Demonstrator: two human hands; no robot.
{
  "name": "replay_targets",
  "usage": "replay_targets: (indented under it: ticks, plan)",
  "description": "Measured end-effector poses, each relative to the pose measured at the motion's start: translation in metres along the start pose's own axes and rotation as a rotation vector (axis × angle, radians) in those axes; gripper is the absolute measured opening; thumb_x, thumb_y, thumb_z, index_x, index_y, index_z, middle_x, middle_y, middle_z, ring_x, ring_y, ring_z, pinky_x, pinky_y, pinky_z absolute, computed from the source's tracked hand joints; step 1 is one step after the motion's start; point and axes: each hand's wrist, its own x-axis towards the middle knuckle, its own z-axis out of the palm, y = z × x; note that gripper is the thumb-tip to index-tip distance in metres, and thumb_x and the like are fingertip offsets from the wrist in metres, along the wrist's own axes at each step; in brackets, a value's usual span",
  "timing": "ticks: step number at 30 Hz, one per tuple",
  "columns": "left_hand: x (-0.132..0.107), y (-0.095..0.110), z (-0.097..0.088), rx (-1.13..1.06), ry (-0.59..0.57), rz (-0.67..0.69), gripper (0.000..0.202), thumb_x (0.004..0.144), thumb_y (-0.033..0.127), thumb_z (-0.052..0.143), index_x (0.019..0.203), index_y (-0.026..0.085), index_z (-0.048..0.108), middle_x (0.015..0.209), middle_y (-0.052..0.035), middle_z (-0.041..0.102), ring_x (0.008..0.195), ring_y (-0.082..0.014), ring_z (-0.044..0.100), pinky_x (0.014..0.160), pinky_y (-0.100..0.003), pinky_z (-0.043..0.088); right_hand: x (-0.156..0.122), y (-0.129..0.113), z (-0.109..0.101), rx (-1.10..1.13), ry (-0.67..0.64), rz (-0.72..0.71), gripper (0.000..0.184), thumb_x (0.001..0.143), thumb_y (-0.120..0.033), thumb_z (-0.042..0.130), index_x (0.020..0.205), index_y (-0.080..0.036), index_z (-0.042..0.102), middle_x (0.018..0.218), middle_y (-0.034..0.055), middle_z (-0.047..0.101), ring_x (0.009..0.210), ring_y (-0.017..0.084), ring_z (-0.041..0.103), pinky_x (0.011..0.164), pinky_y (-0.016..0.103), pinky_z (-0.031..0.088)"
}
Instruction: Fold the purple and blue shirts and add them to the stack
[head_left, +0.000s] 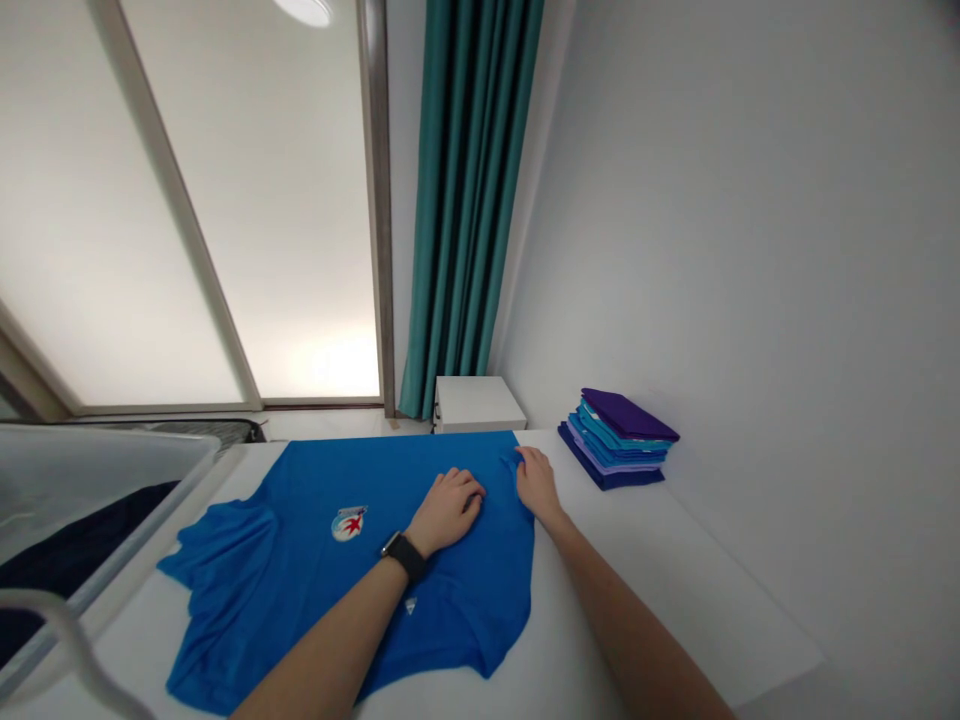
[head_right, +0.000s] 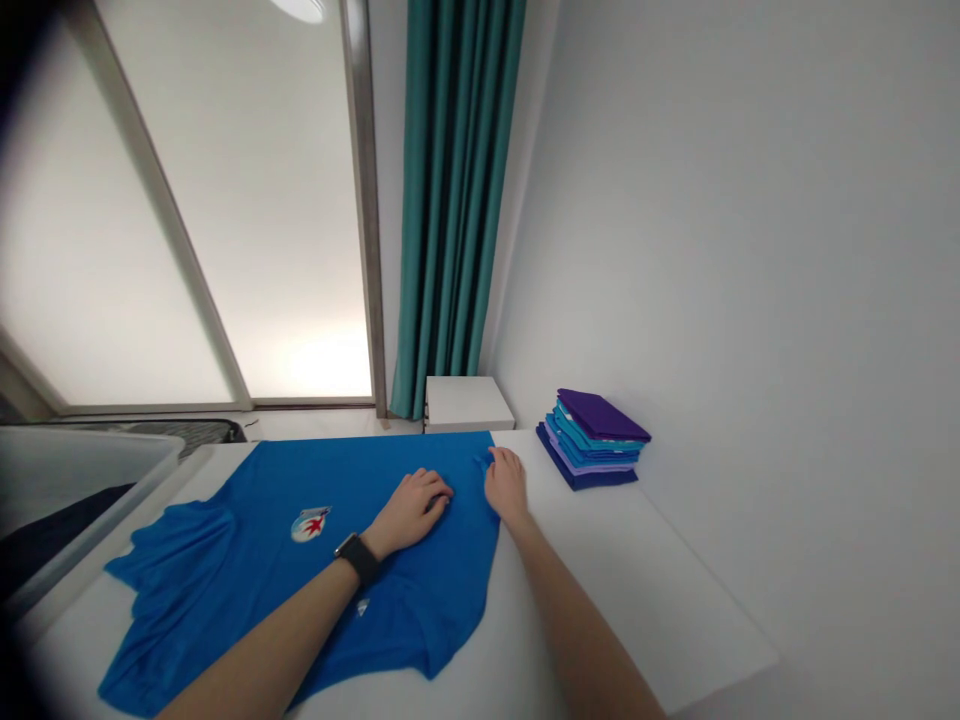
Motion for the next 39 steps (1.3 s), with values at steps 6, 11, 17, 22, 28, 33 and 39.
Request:
replay_targets:
  ticks: [6, 11, 17, 22, 28, 33, 39]
  plan:
    - [-0.001, 0.001, -0.001, -0.01, -0.009, 0.002, 0.022, 0.094, 0.022, 0.044, 0.098, 0.023, 0.065, 0.102, -0.0045, 0.062, 0.098, -0.023, 0.052, 0.084, -0.038, 0.039, 0.018, 0.012, 0.015, -0.044, -0.007, 0.082, 0.047, 0.085, -0.013, 0.038, 0.13, -0.013, 0.053, 0.126, 0.0147, 0.057, 0.12, 0.026, 0.047, 0.102, 0.038, 0.034]
    - [0.0, 0.003, -0.003, -0.013, -0.031, -0.01, 0.022, 0.094, 0.023, 0.044, 0.099, 0.024, 0.065, 0.103, -0.0049, 0.062, 0.1, -0.0234, 0.052, 0.086, -0.039, 0.04, 0.028, 0.023, 0.013, -0.016, 0.012, 0.14, 0.039, 0.076, -0.01, 0.044, 0.109, -0.014, 0.066, 0.107, 0.0145, 0.06, 0.108, 0.028, 0.051, 0.095, 0.038, 0.036]
    - [-0.001, 0.003, -0.005, -0.014, -0.024, -0.008, 0.023, 0.094, 0.022, 0.043, 0.099, 0.023, 0.065, 0.103, -0.0049, 0.062, 0.098, -0.0229, 0.052, 0.084, -0.039, 0.04, 0.022, 0.042, -0.006, 0.142, 0.062, 0.149, 0.03, 0.075, -0.015, 0.035, 0.085, -0.015, 0.064, 0.097, 0.0109, 0.061, 0.094, 0.022, 0.054, 0.084, 0.032, 0.042]
    - [0.0, 0.002, -0.003, -0.028, -0.02, -0.004, 0.024, 0.094, 0.022, 0.043, 0.099, 0.023, 0.066, 0.103, -0.0051, 0.062, 0.097, -0.0229, 0.052, 0.084, -0.039, 0.039, 0.004, 0.062, -0.027, 0.267, 0.022, 0.141, 0.028, 0.074, -0.02, 0.031, 0.079, -0.019, 0.059, 0.082, 0.0054, 0.062, 0.081, 0.021, 0.054, 0.074, 0.031, 0.043]
    - [0.001, 0.0, -0.001, -0.03, -0.012, -0.006, 0.024, 0.094, 0.023, 0.043, 0.1, 0.023, 0.066, 0.103, -0.0049, 0.063, 0.096, -0.0228, 0.052, 0.083, -0.039, 0.039, -0.008, 0.064, -0.033, 0.335, -0.002, 0.131, 0.018, 0.074, -0.029, 0.043, 0.075, -0.021, 0.06, 0.088, 0.0045, 0.062, 0.09, 0.022, 0.054, 0.087, 0.037, 0.04]
    - [0.001, 0.0, -0.003, -0.032, -0.013, 0.001, 0.024, 0.095, 0.023, 0.042, 0.1, 0.023, 0.066, 0.103, -0.0045, 0.063, 0.096, -0.0226, 0.052, 0.082, -0.039, 0.039, -0.008, 0.05, -0.029, 0.432, 0.046, 0.086, 0.026, 0.08, -0.044, 0.049, 0.085, -0.02, 0.058, 0.088, 0.0043, 0.063, 0.086, 0.02, 0.055, 0.082, 0.033, 0.043]
    - [0.001, 0.0, -0.001, -0.01, -0.024, -0.006, 0.024, 0.095, 0.024, 0.043, 0.1, 0.023, 0.066, 0.103, -0.0047, 0.063, 0.096, -0.0221, 0.052, 0.082, -0.038, 0.038, 0.002, 0.043, -0.033, 0.4, 0.172, 0.18, 0.039, 0.088, -0.056, 0.039, 0.086, -0.019, 0.054, 0.076, 0.0008, 0.057, 0.071, 0.018, 0.051, 0.068, 0.028, 0.043]
